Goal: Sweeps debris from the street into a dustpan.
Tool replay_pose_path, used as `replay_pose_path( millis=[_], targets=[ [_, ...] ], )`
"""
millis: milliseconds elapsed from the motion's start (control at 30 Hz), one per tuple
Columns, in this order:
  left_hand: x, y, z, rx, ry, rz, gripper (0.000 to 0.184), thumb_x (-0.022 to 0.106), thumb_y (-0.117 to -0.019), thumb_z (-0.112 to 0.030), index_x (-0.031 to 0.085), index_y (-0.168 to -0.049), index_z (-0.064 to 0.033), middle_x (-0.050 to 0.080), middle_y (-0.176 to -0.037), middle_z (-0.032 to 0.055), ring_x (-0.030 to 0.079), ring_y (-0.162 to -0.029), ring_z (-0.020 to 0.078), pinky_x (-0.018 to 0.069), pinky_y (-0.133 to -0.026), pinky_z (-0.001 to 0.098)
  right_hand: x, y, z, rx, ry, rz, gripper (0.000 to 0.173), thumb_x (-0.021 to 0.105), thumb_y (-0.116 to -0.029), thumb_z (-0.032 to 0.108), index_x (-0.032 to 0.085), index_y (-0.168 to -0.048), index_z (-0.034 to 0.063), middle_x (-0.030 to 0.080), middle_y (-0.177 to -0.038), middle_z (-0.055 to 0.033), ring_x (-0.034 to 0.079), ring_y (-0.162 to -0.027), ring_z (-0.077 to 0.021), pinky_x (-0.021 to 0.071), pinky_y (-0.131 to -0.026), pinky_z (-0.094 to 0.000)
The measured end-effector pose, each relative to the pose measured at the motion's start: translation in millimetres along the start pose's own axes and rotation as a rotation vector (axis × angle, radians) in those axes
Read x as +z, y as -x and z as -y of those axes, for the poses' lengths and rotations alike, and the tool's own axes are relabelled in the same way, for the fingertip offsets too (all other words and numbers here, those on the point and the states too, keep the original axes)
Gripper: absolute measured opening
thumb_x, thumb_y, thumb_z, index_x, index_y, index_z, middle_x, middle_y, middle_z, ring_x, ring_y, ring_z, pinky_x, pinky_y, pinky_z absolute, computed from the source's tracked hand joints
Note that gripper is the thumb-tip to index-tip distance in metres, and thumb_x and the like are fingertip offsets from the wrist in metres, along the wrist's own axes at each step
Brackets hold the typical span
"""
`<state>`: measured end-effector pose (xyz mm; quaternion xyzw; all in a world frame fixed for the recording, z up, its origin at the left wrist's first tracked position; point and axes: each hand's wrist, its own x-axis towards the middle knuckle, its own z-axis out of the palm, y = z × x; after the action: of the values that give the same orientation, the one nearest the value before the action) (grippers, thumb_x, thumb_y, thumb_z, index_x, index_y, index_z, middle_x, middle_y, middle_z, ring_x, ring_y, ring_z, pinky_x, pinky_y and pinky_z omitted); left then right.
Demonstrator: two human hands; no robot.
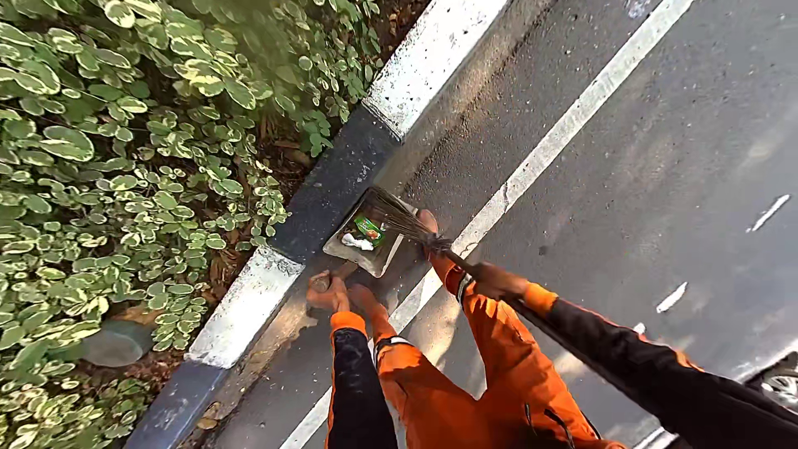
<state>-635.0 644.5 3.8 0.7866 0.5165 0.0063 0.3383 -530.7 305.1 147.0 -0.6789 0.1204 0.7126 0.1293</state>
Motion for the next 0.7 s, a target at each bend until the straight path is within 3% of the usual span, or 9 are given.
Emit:
replay_pose_path(
  millis=[33, 100, 200, 267, 333, 433, 533, 633, 700],
  targets=[
    [-16.2, 0.0, 14.2, -0.010, -0.016, 0.000, 0.025, 0.075, -0.0775, -0.002, 0.071, -0.101, 0.0060, 0.074, -0.098, 0.0176, 0.072, -0.095, 0.0230, 0.0564, -0.089, 0.0382, 15.1, 26.3, -28.5, 0.031, -0.118, 0.032, 0.018, 0.067, -0.0914, 0.016, 0.061, -0.101, 0.0014, 0.056, -0.073, -0.0088, 0.055, -0.057, -0.0199, 0.0485, -0.054, -0.0406],
    [-44.9, -7.0, 39.4, -0.033, -0.049, 0.006, 0.025, 0.076, -0.0782, -0.002, 0.072, -0.102, 0.0052, 0.074, -0.099, 0.0171, 0.071, -0.096, 0.0229, 0.0562, -0.089, 0.0381, 48.8, 72.0, -84.9, 0.146, -0.371, 0.024, 0.011, 0.063, -0.0944, 0.012, 0.057, -0.098, 0.0031, 0.050, -0.063, -0.0020, 0.048, -0.046, -0.0127, 0.0448, -0.046, -0.0314],
    [-82.1, -15.8, 78.1, -0.045, -0.140, 0.031, 0.027, 0.076, -0.0799, -0.005, 0.073, -0.105, 0.0029, 0.074, -0.104, 0.0181, 0.071, -0.100, 0.0267, 0.0550, -0.091, 0.0430, 114.6, 99.9, -152.8, 0.384, -0.554, -0.164, 0.009, 0.058, -0.0984, 0.008, 0.054, -0.102, 0.0011, 0.046, -0.062, -0.0010, 0.045, -0.044, -0.0103, 0.0435, -0.044, -0.0277],
    [-99.1, -21.3, 99.8, -0.023, -0.150, 0.049, 0.027, 0.075, -0.0796, -0.004, 0.073, -0.105, 0.0025, 0.075, -0.104, 0.0182, 0.071, -0.101, 0.0274, 0.0547, -0.091, 0.0437, 155.7, 67.4, -176.9, 0.506, -0.594, -0.295, 0.015, 0.058, -0.0981, 0.009, 0.056, -0.106, -0.0031, 0.049, -0.068, -0.0041, 0.046, -0.049, -0.0123, 0.0444, -0.049, -0.0307],
    [-110.9, -21.8, 113.3, -0.001, -0.166, 0.091, 0.028, 0.075, -0.0798, -0.005, 0.073, -0.107, 0.0028, 0.074, -0.106, 0.0187, 0.071, -0.103, 0.0286, 0.0539, -0.093, 0.0446, 185.0, 11.0, -166.2, 0.501, -0.628, -0.303, 0.022, 0.060, -0.0975, 0.012, 0.059, -0.111, -0.0053, 0.054, -0.077, -0.0077, 0.050, -0.058, -0.0147, 0.0477, -0.058, -0.0345],
    [-107.2, -25.2, 118.6, 0.025, -0.172, 0.080, 0.027, 0.075, -0.0788, -0.005, 0.073, -0.104, 0.0030, 0.075, -0.105, 0.0185, 0.071, -0.102, 0.0276, 0.0547, -0.092, 0.0425, 209.2, -50.5, -88.8, 0.342, -0.578, -0.176, 0.027, 0.064, -0.0932, 0.012, 0.059, -0.114, -0.0041, 0.056, -0.078, -0.0080, 0.053, -0.060, -0.0152, 0.0489, -0.058, -0.0354],
    [-106.1, -29.4, 117.6, -0.015, -0.217, 0.080, 0.026, 0.075, -0.0789, -0.005, 0.073, -0.104, 0.0008, 0.074, -0.104, 0.0172, 0.071, -0.101, 0.0260, 0.0548, -0.090, 0.0420, 215.8, -7.4, -40.1, 0.281, -0.575, -0.087, 0.023, 0.065, -0.0915, 0.014, 0.059, -0.108, -0.0003, 0.054, -0.071, -0.0050, 0.052, -0.053, -0.0142, 0.0479, -0.053, -0.0343],
    [-95.7, -39.2, 114.4, -0.033, -0.242, 0.073, 0.027, 0.075, -0.0788, -0.008, 0.074, -0.105, -0.0009, 0.075, -0.104, 0.0161, 0.071, -0.101, 0.0262, 0.0549, -0.090, 0.0436, 185.8, 57.6, -81.2, 0.192, -0.784, -0.058, 0.004, 0.057, -0.1001, 0.009, 0.053, -0.098, 0.0076, 0.045, -0.056, 0.0043, 0.042, -0.040, -0.0051, 0.0403, -0.039, -0.0212],
    [-97.3, -37.7, 113.2, -0.039, -0.282, 0.071, 0.027, 0.075, -0.0784, -0.009, 0.074, -0.104, -0.0019, 0.075, -0.103, 0.0156, 0.071, -0.102, 0.0266, 0.0544, -0.090, 0.0437, 164.6, 73.7, -100.2, 0.286, -0.741, -0.159, 0.006, 0.056, -0.1005, 0.008, 0.051, -0.098, 0.0068, 0.043, -0.056, 0.0039, 0.042, -0.040, -0.0057, 0.0404, -0.039, -0.0217]
  ],
)
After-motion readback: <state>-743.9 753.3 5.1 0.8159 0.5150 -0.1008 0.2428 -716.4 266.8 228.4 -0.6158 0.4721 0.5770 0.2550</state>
